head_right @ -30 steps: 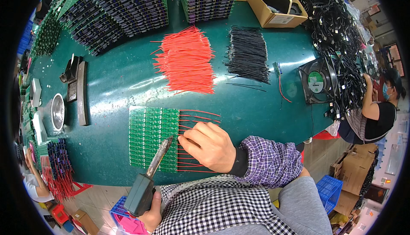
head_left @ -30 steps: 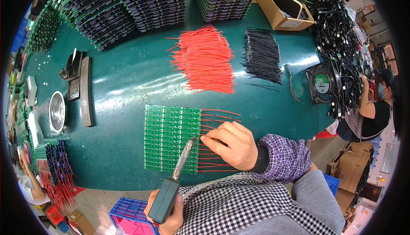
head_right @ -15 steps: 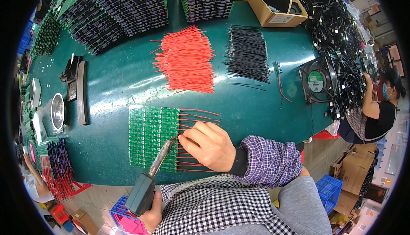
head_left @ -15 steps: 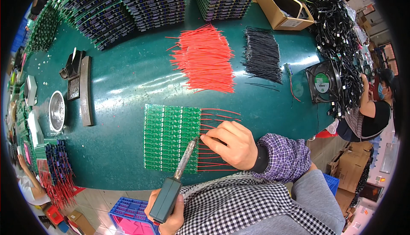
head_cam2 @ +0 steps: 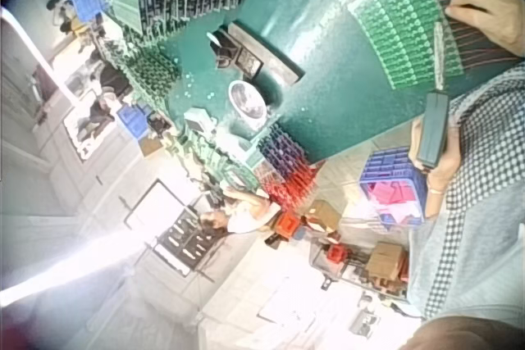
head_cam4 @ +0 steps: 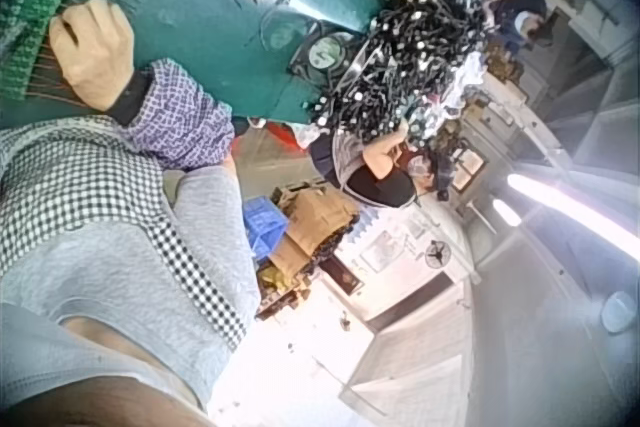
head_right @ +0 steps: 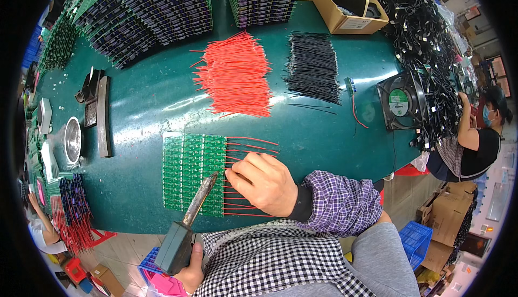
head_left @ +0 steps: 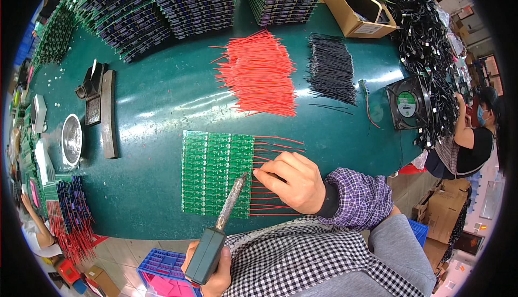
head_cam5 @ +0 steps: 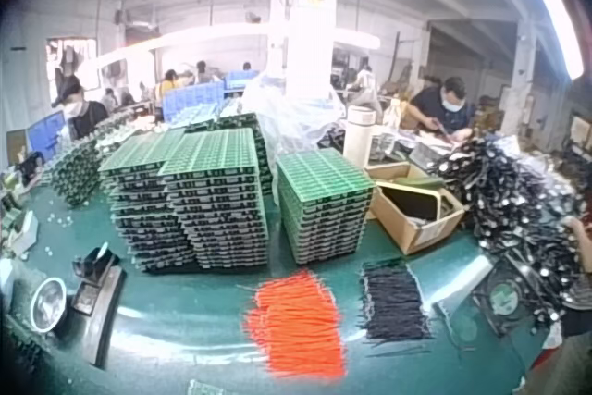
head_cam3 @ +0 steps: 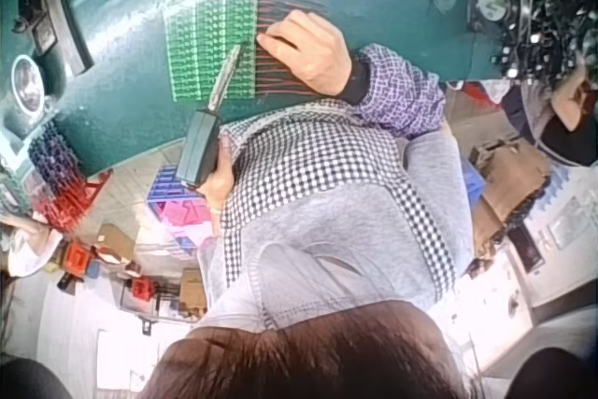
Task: The person places a wired circuit board onto a stack, takes a fresh circuit board from a pile, and solders wires onto it using a soldering gun.
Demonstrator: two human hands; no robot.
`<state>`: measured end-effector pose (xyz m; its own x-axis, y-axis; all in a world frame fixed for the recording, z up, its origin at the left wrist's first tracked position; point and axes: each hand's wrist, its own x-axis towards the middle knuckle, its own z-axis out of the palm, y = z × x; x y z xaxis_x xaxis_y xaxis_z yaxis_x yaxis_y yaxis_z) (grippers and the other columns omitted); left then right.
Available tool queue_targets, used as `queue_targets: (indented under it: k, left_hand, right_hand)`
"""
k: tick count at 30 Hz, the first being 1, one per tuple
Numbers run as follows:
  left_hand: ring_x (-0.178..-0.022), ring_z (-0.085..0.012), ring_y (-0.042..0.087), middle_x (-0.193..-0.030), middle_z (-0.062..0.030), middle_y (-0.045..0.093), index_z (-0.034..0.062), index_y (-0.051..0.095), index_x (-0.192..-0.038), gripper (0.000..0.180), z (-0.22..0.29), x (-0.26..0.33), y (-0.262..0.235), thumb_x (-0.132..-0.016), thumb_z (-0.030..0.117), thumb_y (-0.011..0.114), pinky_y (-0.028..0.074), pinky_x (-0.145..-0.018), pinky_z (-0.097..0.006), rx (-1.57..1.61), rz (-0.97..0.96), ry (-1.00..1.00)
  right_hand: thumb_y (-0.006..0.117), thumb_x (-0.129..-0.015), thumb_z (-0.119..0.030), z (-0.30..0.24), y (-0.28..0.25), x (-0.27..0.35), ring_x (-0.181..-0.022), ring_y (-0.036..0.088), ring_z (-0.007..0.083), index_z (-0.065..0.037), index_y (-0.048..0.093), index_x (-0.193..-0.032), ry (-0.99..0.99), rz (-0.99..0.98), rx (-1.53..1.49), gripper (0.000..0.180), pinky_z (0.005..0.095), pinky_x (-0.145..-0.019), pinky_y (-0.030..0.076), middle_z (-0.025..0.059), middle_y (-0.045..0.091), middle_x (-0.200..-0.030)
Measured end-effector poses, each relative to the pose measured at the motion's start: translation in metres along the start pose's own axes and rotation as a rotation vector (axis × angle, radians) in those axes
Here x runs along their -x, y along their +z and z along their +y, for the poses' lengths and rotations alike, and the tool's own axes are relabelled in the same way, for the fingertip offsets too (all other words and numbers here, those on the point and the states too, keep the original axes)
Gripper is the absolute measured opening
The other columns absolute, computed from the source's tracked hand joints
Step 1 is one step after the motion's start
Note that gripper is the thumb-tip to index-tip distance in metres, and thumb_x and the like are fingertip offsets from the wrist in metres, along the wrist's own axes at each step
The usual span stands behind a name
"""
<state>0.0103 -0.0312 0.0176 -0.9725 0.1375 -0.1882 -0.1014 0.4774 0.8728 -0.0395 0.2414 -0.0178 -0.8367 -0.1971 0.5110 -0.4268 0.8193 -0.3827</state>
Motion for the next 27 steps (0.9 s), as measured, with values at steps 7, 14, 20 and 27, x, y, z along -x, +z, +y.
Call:
queue_targets:
  k: [7,14,20,27]
  left_hand:
    - [-0.085,-0.0246,0.070,-0.098,-0.0142,0.072,-0.0022,0.070,-0.107,0.030,-0.001,0.005,0.000,-0.082,0.011,0.080,0.055,-0.076,-0.035,-0.003,0.027,-0.047]
    - [-0.087,-0.0267,0.070,-0.098,-0.0156,0.072,-0.0024,0.070,-0.106,0.030,-0.009,0.009,-0.003,-0.082,0.011,0.080,0.055,-0.077,-0.037,-0.044,0.014,-0.048]
    - [-0.086,-0.0258,0.069,-0.098,-0.0143,0.072,-0.0022,0.069,-0.107,0.031,0.001,0.004,-0.002,-0.080,0.010,0.080,0.054,-0.077,-0.037,-0.003,0.000,-0.036]
    - [-0.078,-0.0234,0.066,-0.090,-0.0106,0.069,-0.0014,0.068,-0.103,0.027,0.008,0.001,0.001,-0.080,0.009,0.080,0.053,-0.071,-0.036,0.028,0.004,-0.020]
  right_hand:
    - [0.069,-0.070,-0.007,-0.002,-0.002,0.003,-0.081,0.060,0.0192,-0.001,0.067,-0.098,-0.023,0.008,-0.008,0.029,0.0307,-0.065,0.047,0.0049,0.064,-0.093]
    - [0.068,-0.069,-0.008,-0.006,-0.003,0.006,-0.081,0.060,0.0193,-0.001,0.067,-0.098,-0.016,-0.020,-0.029,0.030,0.0304,-0.065,0.046,0.0053,0.063,-0.093]
    - [0.069,-0.066,-0.008,-0.006,-0.002,0.004,-0.073,0.060,0.0174,-0.003,0.072,-0.094,-0.013,0.007,-0.028,0.029,0.0296,-0.059,0.044,0.0041,0.067,-0.088]
    - [0.068,-0.069,-0.008,-0.007,-0.003,0.005,-0.080,0.059,0.0192,-0.002,0.067,-0.096,-0.021,-0.034,-0.019,0.027,0.0308,-0.063,0.044,0.0046,0.063,-0.091]
